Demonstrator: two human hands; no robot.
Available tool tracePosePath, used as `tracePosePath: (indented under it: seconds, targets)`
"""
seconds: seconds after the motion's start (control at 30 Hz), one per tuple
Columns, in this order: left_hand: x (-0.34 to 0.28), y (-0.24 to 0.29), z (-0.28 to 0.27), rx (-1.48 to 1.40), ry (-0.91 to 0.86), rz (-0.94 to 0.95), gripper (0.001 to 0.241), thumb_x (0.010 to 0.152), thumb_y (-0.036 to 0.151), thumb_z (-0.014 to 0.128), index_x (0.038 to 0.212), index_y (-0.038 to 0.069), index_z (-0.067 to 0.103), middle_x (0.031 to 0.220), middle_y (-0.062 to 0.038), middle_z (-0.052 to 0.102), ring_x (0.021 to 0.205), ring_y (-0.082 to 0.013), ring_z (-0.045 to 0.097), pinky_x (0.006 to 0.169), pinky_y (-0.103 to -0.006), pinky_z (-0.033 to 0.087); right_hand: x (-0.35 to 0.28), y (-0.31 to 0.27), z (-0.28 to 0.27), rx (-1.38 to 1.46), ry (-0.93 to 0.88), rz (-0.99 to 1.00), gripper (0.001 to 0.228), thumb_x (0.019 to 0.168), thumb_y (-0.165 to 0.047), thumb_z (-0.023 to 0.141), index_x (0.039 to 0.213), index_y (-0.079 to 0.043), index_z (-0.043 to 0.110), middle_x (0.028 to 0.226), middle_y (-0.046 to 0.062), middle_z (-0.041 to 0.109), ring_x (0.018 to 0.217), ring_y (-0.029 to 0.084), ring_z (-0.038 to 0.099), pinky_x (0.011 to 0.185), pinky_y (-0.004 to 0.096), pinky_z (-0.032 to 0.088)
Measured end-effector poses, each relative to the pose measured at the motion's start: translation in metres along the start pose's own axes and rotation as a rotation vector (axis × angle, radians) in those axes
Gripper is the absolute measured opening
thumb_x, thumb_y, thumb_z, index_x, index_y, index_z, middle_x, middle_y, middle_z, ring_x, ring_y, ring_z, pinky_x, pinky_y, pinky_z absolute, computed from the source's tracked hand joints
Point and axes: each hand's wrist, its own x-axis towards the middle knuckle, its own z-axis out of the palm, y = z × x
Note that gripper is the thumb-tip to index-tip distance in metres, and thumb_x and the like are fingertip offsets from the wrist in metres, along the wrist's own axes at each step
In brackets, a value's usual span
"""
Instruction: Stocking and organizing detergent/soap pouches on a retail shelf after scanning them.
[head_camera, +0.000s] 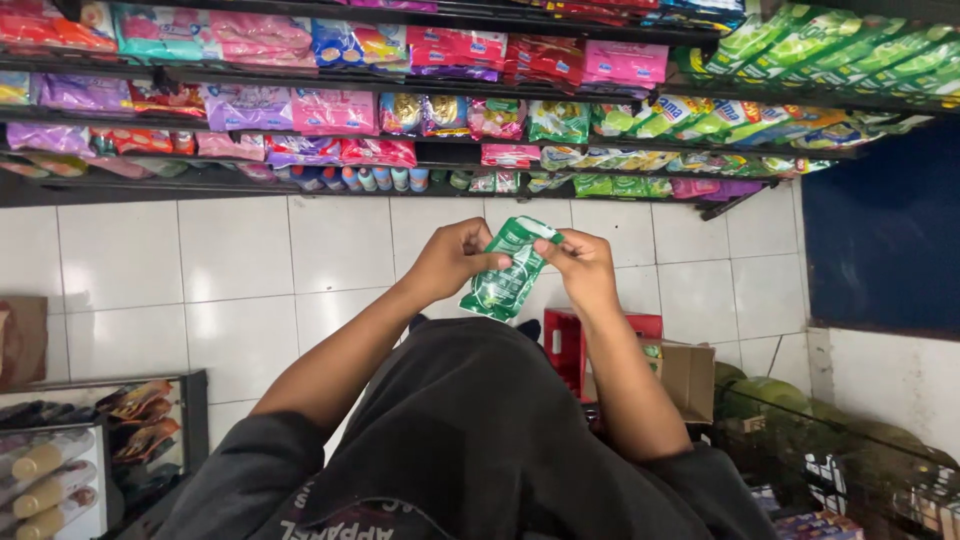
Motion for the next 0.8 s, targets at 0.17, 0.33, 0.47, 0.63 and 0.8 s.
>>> tracePosePath:
  seconds: [0.17,0.33,0.47,0.63,0.8]
  targets:
    - [-0.003,0.000,0.001,0.100,0.071,0.107,0.021,0.090,0.012,0.082,0.093,0.005,0.062,0.079,0.000,0.071,0.071,-0.0049,0.065,0.063,-0.0229,0.052,0.010,0.007,0.002,-0.005,0.036,-0.020,0.015,0.092,-0.007,0.077,0.103,0.003,0.076,0.080,-0.002,0.069,0.069,0.002,0.053,0.063,0.020,0.039]
    - [-0.007,0.005,0.010,-0.196,-0.081,-0.042,0.034,0.090,0.012,0.079,0.118,0.006,0.061,0.098,0.001,0.071,0.086,-0.0040,0.067,0.076,-0.0228,0.054,0.024,-0.003,0.008,-0.062,0.059,-0.042,0.014,0.092,-0.008,0.078,0.102,0.002,0.077,0.077,-0.003,0.065,0.066,0.002,0.049,0.059,0.021,0.035]
    - [-0.003,0.010,0.022,-0.321,-0.156,-0.246,0.056,0.077,0.010,0.083,0.126,0.004,0.056,0.092,-0.004,0.072,0.079,-0.0150,0.072,0.074,-0.0328,0.062,0.044,-0.001,0.000,0.031,0.095,-0.073,0.014,0.094,-0.009,0.079,0.103,0.002,0.076,0.074,-0.004,0.062,0.064,0.002,0.046,0.058,0.021,0.033]
    - [0.013,0.020,0.013,0.013,-0.050,0.016,0.058,0.077,0.008,0.087,0.127,0.002,0.060,0.099,-0.004,0.072,0.088,-0.0129,0.068,0.080,-0.0288,0.057,0.066,-0.016,-0.002,0.232,0.042,-0.047,0.015,0.094,-0.010,0.077,0.105,0.000,0.073,0.081,-0.001,0.069,0.067,0.004,0.055,0.061,0.022,0.041]
    - [0.037,0.028,0.007,-0.149,-0.122,-0.061,0.055,0.086,0.019,0.081,0.134,0.003,0.058,0.101,-0.005,0.073,0.089,-0.0127,0.069,0.080,-0.0291,0.057,0.089,-0.045,-0.009,0.153,-0.045,-0.129,0.015,0.096,-0.009,0.075,0.108,0.001,0.073,0.089,0.001,0.073,0.073,0.005,0.059,0.067,0.022,0.045]
